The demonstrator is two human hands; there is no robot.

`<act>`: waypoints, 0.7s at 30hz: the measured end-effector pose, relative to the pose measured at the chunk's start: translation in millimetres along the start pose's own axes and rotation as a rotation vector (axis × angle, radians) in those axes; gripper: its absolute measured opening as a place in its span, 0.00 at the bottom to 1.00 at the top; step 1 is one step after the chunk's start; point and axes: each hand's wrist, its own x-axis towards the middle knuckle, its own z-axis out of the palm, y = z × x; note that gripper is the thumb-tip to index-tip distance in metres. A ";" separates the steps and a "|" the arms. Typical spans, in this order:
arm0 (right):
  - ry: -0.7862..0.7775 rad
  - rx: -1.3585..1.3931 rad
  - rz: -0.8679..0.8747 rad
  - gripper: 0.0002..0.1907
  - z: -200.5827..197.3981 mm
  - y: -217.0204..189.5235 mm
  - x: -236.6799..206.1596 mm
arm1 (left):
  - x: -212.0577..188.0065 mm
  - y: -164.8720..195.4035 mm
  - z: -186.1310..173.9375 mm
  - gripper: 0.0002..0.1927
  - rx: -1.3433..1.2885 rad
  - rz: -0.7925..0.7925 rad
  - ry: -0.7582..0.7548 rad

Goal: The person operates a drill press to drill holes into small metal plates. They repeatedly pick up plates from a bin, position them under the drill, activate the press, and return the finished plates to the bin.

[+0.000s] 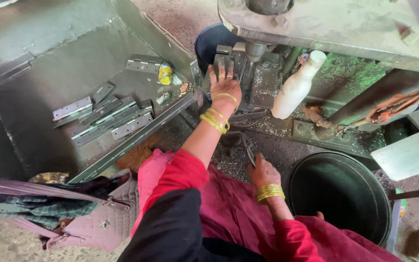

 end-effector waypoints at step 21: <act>0.030 0.007 0.075 0.23 61.7 24.5 -2.5 | 5.5 13.0 -20.3 0.25 0.069 -0.086 -0.010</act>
